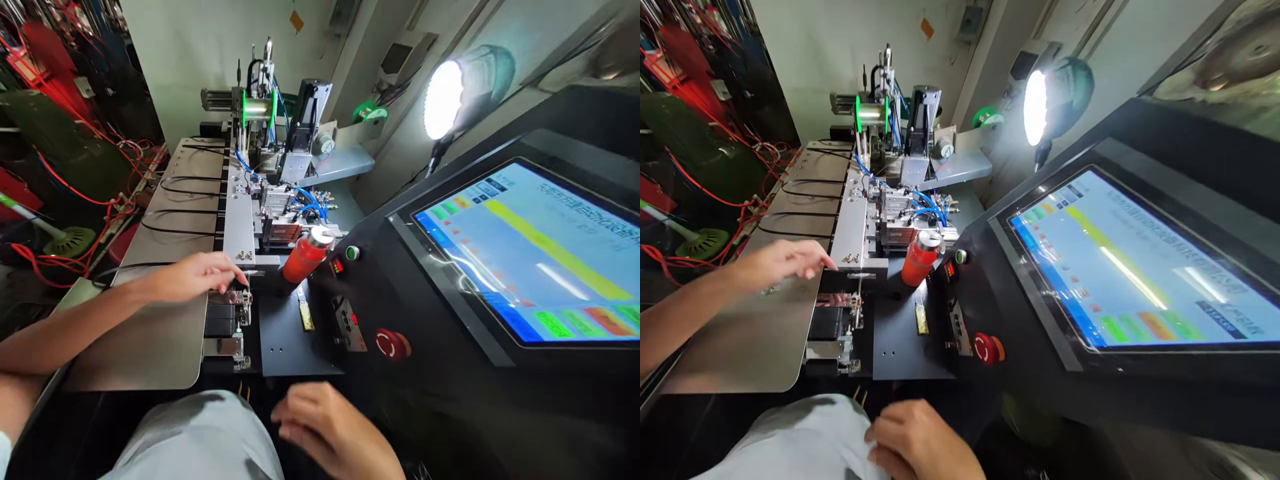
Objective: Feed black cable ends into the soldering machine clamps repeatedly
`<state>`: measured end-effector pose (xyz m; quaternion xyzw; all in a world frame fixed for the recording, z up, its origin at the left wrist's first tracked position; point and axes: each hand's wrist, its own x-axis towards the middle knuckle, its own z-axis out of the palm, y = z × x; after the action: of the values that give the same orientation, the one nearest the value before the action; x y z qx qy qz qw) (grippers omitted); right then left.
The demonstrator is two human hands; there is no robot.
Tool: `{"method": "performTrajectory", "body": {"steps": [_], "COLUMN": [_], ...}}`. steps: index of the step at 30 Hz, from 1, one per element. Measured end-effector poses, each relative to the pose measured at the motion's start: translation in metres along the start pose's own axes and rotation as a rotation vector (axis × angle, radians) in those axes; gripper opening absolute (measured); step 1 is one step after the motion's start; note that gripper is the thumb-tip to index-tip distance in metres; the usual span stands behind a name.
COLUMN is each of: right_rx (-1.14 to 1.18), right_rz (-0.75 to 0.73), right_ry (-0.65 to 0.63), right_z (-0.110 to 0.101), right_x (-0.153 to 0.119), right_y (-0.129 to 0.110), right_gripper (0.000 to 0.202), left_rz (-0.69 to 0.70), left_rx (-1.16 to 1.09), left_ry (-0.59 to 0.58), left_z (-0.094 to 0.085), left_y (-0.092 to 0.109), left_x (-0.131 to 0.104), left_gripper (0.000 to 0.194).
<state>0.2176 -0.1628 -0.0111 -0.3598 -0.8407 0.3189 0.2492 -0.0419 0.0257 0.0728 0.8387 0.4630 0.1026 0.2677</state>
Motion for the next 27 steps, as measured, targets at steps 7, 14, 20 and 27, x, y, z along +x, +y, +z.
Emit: {"method": "performTrajectory", "body": {"steps": [7, 14, 20, 27], "right_rx": [0.357, 0.589, 0.649, 0.313], "right_rz": [0.363, 0.439, 0.423, 0.344], "right_ry": [0.613, 0.752, 0.437, 1.167], "right_z": [0.009, 0.042, 0.025, 0.061], "right_x": [0.073, 0.094, 0.088, 0.120], "right_y": [0.017, 0.018, 0.024, 0.015], "right_gripper": [0.022, 0.025, 0.031, 0.021], "left_rz": [0.217, 0.250, 0.288, 0.006], "left_rx": [-0.194, -0.128, -0.153, -0.668], "left_ry": [-0.121, -0.097, -0.244, -0.121], "left_z": [0.063, 0.070, 0.066, 0.080], "left_y": [0.014, 0.008, 0.010, 0.019], "left_x": [-0.009, -0.017, -0.019, -0.016], "left_gripper": [0.025, 0.022, 0.019, 0.022]}}
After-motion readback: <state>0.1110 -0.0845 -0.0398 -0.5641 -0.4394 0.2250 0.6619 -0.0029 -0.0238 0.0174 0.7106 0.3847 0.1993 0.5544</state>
